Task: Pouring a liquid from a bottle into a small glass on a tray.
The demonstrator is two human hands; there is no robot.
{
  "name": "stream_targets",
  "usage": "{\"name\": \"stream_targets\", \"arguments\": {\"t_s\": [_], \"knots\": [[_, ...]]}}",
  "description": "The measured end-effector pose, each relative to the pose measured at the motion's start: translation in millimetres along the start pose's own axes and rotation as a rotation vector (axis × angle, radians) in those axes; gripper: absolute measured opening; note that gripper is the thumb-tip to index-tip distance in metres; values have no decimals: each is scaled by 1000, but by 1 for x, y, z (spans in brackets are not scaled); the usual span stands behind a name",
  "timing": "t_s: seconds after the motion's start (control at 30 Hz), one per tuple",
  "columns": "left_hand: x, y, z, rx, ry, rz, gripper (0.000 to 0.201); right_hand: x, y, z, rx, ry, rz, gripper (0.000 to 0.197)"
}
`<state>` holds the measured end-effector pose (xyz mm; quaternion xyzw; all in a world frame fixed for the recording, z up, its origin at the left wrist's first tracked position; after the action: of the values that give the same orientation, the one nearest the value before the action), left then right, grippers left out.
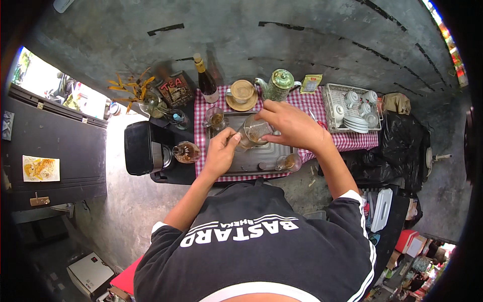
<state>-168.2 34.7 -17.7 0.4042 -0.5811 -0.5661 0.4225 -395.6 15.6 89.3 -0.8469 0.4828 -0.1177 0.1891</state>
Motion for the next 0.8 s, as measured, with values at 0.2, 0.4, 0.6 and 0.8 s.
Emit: {"name": "stream_targets", "arguments": {"t_s": [0.2, 0.4, 0.6, 0.8], "knots": [[4, 7, 30, 37, 24, -90, 23, -20, 34, 0, 48, 6, -26, 48], [7, 2, 64, 143, 50, -16, 22, -43, 60, -8, 121, -11, -21, 48], [12, 2, 95, 225, 37, -12, 22, -65, 86, -14, 145, -21, 16, 47], [17, -4, 120, 274, 42, 72, 22, -90, 105, -15, 128, 1, 56, 47]]}}
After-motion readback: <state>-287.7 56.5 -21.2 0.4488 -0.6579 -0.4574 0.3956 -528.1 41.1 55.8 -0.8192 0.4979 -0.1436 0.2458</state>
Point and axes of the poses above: each hand's wrist, its own x-axis towards the middle knuckle, its own z-axis out of the palm, y = z × x, the point moved 1 cm from there along x, towards the middle knuckle, and after that the axes turned 10 degrees about z, right-handed, at the moved point
